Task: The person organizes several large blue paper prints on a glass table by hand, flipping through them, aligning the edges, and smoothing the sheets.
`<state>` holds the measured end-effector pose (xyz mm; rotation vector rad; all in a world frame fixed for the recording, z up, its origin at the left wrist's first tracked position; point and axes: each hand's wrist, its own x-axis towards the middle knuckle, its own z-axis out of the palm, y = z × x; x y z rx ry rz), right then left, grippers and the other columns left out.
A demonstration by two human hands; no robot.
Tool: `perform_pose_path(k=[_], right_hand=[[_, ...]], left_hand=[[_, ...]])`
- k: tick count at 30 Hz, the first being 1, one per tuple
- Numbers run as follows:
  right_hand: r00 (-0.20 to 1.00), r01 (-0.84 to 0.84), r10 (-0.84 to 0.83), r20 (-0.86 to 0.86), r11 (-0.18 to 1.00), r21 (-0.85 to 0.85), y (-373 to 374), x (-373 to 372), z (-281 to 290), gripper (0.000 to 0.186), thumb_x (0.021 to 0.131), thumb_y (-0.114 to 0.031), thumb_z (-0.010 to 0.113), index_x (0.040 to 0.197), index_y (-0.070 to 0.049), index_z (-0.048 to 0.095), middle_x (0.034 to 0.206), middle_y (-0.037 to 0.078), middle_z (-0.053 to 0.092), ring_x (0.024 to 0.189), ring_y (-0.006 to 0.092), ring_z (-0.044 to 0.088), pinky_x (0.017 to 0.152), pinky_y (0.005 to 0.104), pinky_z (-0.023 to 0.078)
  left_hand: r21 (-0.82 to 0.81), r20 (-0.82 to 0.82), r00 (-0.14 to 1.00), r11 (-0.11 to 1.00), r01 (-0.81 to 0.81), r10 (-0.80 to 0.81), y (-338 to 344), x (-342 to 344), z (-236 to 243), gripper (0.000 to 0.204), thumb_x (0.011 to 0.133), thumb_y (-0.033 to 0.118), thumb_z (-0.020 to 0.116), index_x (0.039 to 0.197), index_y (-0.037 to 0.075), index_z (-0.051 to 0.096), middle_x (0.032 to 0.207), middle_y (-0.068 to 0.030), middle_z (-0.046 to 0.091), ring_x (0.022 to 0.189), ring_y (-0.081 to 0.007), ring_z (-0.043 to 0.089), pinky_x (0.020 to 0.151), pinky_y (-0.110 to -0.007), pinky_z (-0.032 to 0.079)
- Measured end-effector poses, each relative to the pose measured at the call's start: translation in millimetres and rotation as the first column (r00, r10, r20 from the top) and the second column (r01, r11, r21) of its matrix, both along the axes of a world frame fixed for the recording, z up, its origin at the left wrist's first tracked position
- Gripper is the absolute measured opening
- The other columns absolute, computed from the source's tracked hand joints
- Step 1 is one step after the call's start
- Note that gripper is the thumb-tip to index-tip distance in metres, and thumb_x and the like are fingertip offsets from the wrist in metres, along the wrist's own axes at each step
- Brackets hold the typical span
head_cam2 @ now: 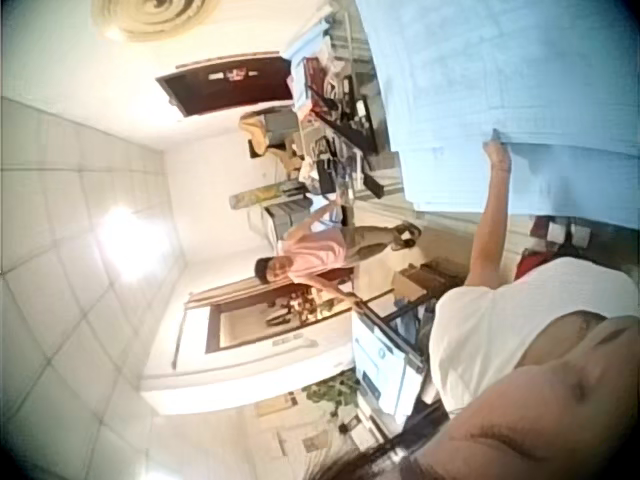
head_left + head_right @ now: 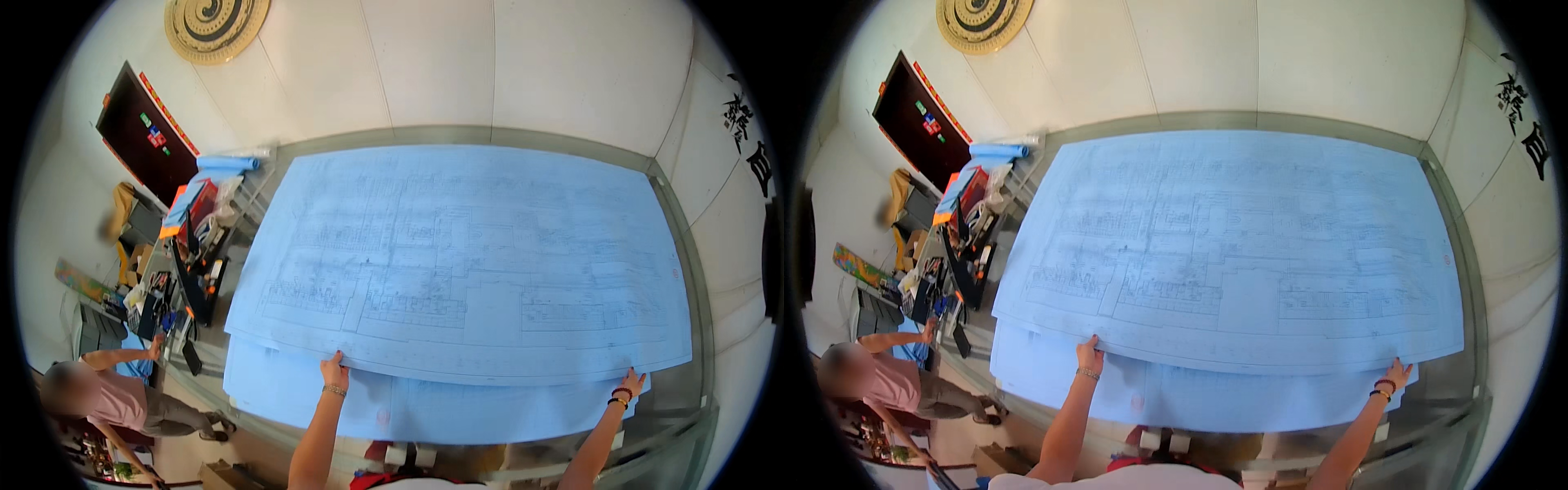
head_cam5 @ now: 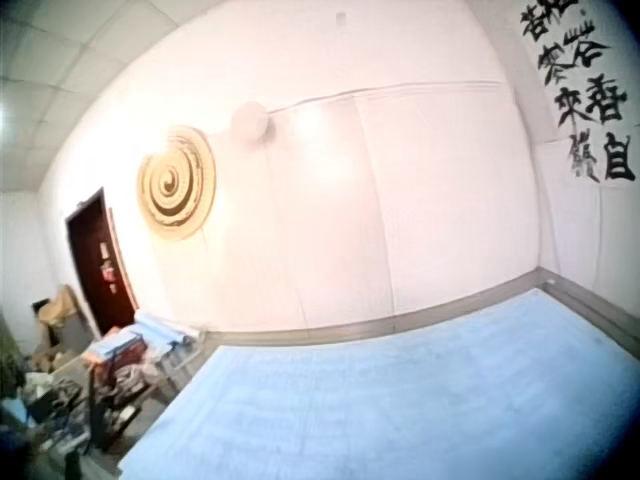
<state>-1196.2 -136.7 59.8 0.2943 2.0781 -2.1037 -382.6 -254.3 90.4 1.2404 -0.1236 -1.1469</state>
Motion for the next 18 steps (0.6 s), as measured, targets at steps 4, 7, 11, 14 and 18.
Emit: perform_pose_path(k=[4, 7, 11, 14, 18], right_hand=[[0.999, 0.032, -0.031, -0.031, 0.998, 0.057, 73, 14, 14, 0.063, 0.081, 0.003, 0.066, 0.139, -0.007, 0.046, 0.094, 0.009, 0.066, 0.073, 0.0185, 0.058, 0.061, 0.0329, 0.047], [0.999, 0.012, -0.019, 0.04, 0.984, 0.178, 124, 18, 21, 0.056, 0.079, 0.001, 0.068, 0.132, -0.007, 0.053, 0.103, 0.011, 0.066, 0.084, 0.0217, 0.061, 0.067, 0.0317, 0.05], [0.999, 0.048, -0.05, 0.006, 0.971, 0.232, 175, 10, 14, 0.056, 0.077, -0.002, 0.072, 0.13, -0.006, 0.054, 0.103, 0.013, 0.065, 0.084, 0.0241, 0.061, 0.072, 0.0357, 0.052], [0.999, -0.047, 0.043, 0.023, 0.977, 0.206, 203, -4, 1, 0.051, 0.077, -0.008, 0.071, 0.126, -0.006, 0.056, 0.105, 0.01, 0.064, 0.09, 0.0244, 0.06, 0.073, 0.0376, 0.049], [0.994, -0.033, -0.013, 0.109, 0.909, 0.415, 207, -28, -21, 0.027, 0.079, -0.017, 0.07, 0.101, -0.003, 0.063, 0.092, 0.011, 0.062, 0.077, 0.0216, 0.056, 0.063, 0.0345, 0.046]], left_hand=[[0.072, -0.053, 0.997, 0.996, -0.044, 0.048, 80, -1, 7, 0.024, 0.086, -0.005, 0.058, 0.107, -0.001, 0.049, 0.1, -0.0107, 0.06, 0.089, -0.0215, 0.062, 0.07, -0.035, 0.053], [0.126, -0.068, 0.996, 0.991, -0.044, 0.053, 133, 1, 8, 0.022, 0.086, -0.004, 0.059, 0.105, 0.0, 0.049, 0.102, -0.0112, 0.06, 0.091, -0.0219, 0.061, 0.073, -0.037, 0.054], [0.15, -0.058, 0.995, 0.986, -0.066, 0.075, 185, -3, 7, 0.027, 0.087, -0.003, 0.057, 0.112, 0.002, 0.048, 0.105, -0.0099, 0.06, 0.094, -0.0219, 0.061, 0.08, -0.04, 0.053], [0.162, -0.044, 0.994, 0.982, -0.094, 0.102, 207, -7, 9, 0.038, 0.088, -0.001, 0.055, 0.125, 0.006, 0.046, 0.115, -0.0075, 0.059, 0.102, -0.0212, 0.059, 0.086, -0.039, 0.051], [0.124, -0.021, 0.991, 0.983, -0.132, 0.136, 215, -12, 9, 0.032, 0.089, -0.002, 0.055, 0.12, 0.002, 0.048, 0.111, -0.0098, 0.06, 0.101, -0.0239, 0.059, 0.086, -0.042, 0.052]])
